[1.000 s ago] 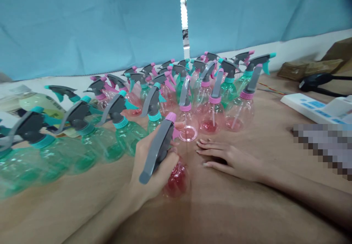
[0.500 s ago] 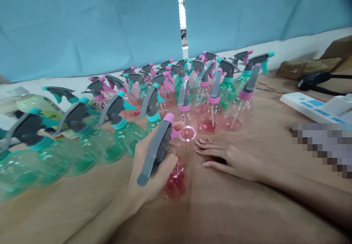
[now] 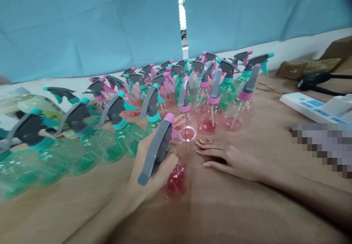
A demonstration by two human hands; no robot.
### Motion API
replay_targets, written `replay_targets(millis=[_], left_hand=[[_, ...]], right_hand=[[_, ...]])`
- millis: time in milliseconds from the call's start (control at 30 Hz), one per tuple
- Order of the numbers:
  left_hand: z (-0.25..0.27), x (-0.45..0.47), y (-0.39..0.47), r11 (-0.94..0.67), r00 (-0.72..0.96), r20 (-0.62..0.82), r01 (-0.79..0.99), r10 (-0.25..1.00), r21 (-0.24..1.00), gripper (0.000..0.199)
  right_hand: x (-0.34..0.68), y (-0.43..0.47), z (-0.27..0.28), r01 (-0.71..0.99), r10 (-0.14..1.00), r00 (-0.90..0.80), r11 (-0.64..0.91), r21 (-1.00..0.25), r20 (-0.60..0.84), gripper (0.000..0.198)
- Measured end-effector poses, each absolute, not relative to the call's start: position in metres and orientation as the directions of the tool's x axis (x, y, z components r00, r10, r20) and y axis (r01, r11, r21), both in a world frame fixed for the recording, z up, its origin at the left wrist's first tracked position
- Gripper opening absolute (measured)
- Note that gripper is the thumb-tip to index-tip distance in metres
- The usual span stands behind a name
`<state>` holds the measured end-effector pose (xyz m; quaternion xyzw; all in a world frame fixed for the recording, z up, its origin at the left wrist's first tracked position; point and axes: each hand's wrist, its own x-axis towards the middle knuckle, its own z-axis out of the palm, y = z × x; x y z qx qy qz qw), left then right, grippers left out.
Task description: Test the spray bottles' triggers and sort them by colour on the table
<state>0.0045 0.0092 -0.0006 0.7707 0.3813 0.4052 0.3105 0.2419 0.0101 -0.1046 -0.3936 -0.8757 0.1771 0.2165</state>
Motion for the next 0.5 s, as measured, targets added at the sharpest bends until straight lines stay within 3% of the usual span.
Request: replay_targets(millis=[500], left_hand=[[-0.0031,0.0039,0.0088,-0.507,0.371,0.384,0.33,0.845,0.797,0.039]], right_hand=[[0.2424,0.0105,-0.1051,0.59,0.755,-0.603,0.639,-0.492,0.258,0.042]])
